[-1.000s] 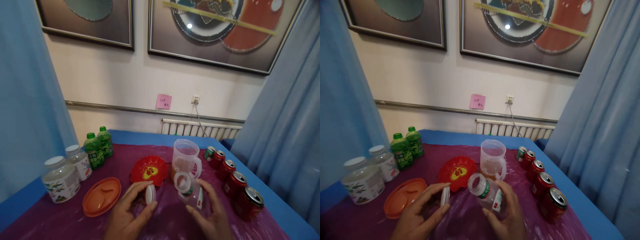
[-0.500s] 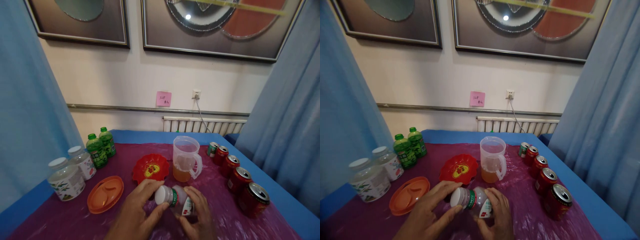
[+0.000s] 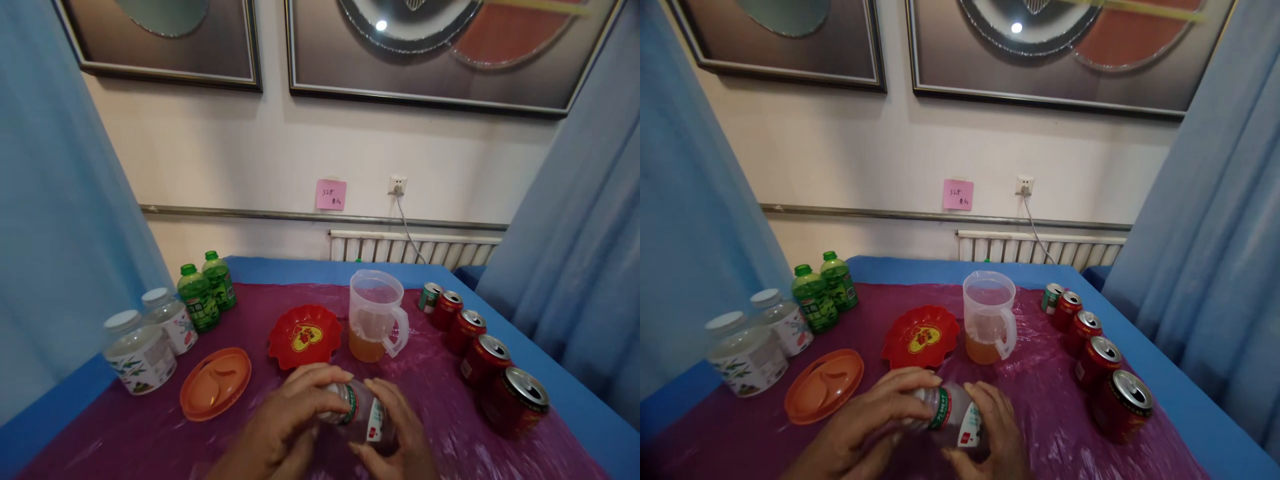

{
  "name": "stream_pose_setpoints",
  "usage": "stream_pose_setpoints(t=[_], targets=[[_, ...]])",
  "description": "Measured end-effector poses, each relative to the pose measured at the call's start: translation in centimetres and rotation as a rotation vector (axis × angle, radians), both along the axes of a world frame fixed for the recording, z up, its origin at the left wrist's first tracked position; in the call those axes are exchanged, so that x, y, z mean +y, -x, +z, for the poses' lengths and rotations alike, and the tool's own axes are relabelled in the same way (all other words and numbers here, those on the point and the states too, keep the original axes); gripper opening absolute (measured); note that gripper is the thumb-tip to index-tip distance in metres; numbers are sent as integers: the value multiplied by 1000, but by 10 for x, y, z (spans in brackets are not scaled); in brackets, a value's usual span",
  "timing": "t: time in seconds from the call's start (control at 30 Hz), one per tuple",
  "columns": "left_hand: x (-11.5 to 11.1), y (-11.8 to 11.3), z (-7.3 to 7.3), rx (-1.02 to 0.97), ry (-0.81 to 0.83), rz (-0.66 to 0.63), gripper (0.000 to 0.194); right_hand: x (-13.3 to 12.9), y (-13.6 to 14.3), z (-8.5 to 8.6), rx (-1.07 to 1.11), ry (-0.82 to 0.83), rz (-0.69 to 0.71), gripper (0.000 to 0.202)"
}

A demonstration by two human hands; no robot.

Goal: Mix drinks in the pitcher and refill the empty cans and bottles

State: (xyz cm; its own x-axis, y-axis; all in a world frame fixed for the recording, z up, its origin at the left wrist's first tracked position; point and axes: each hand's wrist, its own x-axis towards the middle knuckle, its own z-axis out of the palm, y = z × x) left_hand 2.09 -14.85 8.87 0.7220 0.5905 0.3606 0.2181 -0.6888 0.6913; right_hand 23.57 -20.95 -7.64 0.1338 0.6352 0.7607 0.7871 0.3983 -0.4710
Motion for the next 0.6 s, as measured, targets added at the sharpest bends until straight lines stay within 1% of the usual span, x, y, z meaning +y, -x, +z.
stream_pose_setpoints(t=[0.1,0.17,0.23,0.37,0.4,0.43,0.47,0.5,0.57,0.6], targets=[[-12,-7,-5,-103,32,81,25,2,12,3,86,-51,34,70],[-17,-10,-4,-135,56,95,24,2,19,3,160,-24,78,67],[-18,-8,3,-124,117,30,25,1,25,4,290,77,173,63],[-15,4,22,-131,328,-228,23,-1,34,12,597,312,558,57],[-14,6,24,-139,380,-256,24,-1,35,15,648,344,633,57],[-13,9,24,-151,430,-248,26,-1,37,19,694,370,680,57],[-12,10,22,-166,480,-217,33,-1,38,23,735,385,706,59],[-12,11,18,-182,527,-174,46,-1,40,26,773,394,716,63],[-11,13,3,-203,589,-73,81,-2,43,32,836,396,694,69],[-11,14,-6,-197,594,-32,92,-1,45,34,848,396,674,72]])
